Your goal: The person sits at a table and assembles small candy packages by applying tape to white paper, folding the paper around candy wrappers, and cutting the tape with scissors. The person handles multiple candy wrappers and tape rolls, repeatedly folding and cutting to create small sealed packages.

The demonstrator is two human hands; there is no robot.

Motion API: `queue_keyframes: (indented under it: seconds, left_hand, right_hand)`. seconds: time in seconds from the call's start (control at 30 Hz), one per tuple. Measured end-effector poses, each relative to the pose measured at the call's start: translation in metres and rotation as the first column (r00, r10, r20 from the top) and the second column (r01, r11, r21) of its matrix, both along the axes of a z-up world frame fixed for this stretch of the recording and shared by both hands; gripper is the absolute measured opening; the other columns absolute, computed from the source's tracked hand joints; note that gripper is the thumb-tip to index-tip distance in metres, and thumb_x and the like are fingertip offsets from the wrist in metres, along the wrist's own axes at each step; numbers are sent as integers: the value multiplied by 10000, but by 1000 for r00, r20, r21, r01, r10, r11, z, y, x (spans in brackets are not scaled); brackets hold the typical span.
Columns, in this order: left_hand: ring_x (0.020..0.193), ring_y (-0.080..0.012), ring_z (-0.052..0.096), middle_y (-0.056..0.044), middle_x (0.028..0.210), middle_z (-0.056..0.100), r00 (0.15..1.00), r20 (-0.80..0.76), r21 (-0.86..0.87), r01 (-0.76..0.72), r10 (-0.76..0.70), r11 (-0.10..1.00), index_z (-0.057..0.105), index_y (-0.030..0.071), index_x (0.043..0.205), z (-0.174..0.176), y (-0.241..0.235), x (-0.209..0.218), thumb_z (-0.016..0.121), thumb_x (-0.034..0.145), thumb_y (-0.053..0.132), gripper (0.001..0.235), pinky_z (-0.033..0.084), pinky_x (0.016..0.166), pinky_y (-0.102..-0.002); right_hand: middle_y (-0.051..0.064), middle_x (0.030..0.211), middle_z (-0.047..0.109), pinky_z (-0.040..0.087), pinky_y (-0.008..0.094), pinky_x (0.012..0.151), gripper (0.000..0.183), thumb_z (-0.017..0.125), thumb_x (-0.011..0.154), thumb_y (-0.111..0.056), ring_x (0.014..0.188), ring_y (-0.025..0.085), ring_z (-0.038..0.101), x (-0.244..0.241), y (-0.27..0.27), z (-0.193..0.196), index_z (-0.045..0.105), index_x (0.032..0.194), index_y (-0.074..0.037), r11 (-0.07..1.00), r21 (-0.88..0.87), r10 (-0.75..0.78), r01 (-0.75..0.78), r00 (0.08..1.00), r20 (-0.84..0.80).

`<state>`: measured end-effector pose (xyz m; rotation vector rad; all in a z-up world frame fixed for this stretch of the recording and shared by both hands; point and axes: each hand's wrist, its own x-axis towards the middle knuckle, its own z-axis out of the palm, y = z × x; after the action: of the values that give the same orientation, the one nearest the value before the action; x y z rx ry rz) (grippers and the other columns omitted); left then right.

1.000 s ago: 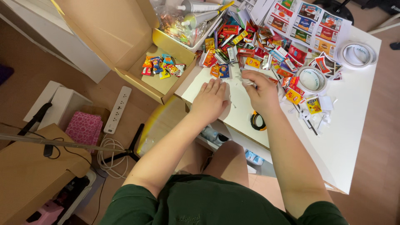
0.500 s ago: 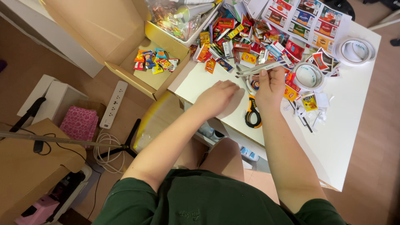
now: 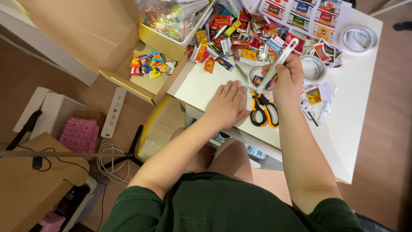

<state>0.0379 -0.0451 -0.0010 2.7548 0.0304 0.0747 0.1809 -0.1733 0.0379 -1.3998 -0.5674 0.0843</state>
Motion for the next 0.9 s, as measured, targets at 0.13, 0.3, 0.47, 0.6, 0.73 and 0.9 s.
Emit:
queue_keyframes:
  seconds: [0.13, 0.3, 0.47, 0.6, 0.73, 0.9]
  left_hand:
    - [1510, -412, 351, -271, 1605, 364, 996, 87, -108, -5, 15, 994, 328, -6, 1570, -12, 1, 4, 540, 1028, 387, 703, 242, 1256, -530]
    - [1487, -385, 396, -239, 1529, 496, 987, 157, 69, 12, -23, 998, 519, -12, 1461, -38, -8, 4, 503, 1022, 468, 651, 233, 1246, -518]
    - [1321, -419, 504, -245, 1243, 633, 973, 231, 82, -20, 0, 996, 647, -26, 1242, -19, -22, -13, 467, 949, 583, 699, 240, 1224, -549]
    - [746, -336, 612, -88, 669, 609, 691, 723, 70, -105, 22, 992, 707, 122, 723, -45, -26, 3, 569, 848, 418, 350, 453, 756, -472]
    - [754, -328, 616, -97, 685, 621, 676, 736, 69, -110, 24, 991, 704, 121, 743, -52, -24, 0, 563, 858, 428, 357, 453, 764, -449]
    - [1490, -439, 358, -294, 1548, 436, 971, 238, 68, -15, -2, 998, 449, -60, 1481, -53, -24, -2, 459, 969, 580, 820, 185, 1266, -525]
  right_hand:
    - [94, 951, 640, 604, 235, 662, 166, 465, 1033, -39, 818, 173, 725, -6, 1, -1, 578, 1152, -64, 995, -96, 12, -13, 1000, -12]
    - [224, 1092, 680, 571, 455, 786, 259, 574, 1054, 3, 969, 389, 709, -27, 26, 10, 657, 1298, 31, 920, -391, 161, 22, 888, 431]
    - [130, 1122, 691, 571, 489, 869, 212, 662, 1000, -129, 1061, 361, 701, -27, 68, -31, 766, 1185, -131, 769, -593, 426, 238, 501, 754]
    - [114, 1130, 696, 502, 485, 960, 257, 688, 949, -158, 1153, 320, 639, -15, 82, -67, 782, 1184, -204, 512, -819, 693, 258, 439, 572]
    - [114, 1183, 709, 521, 470, 960, 250, 690, 969, -180, 1212, 310, 625, -33, 71, -41, 785, 1200, -169, 529, -816, 655, 233, 499, 567]
    - [71, 1062, 689, 581, 462, 876, 308, 660, 969, -260, 1080, 313, 689, -23, 16, -2, 728, 1268, -278, 399, -829, 485, 392, 677, 554]
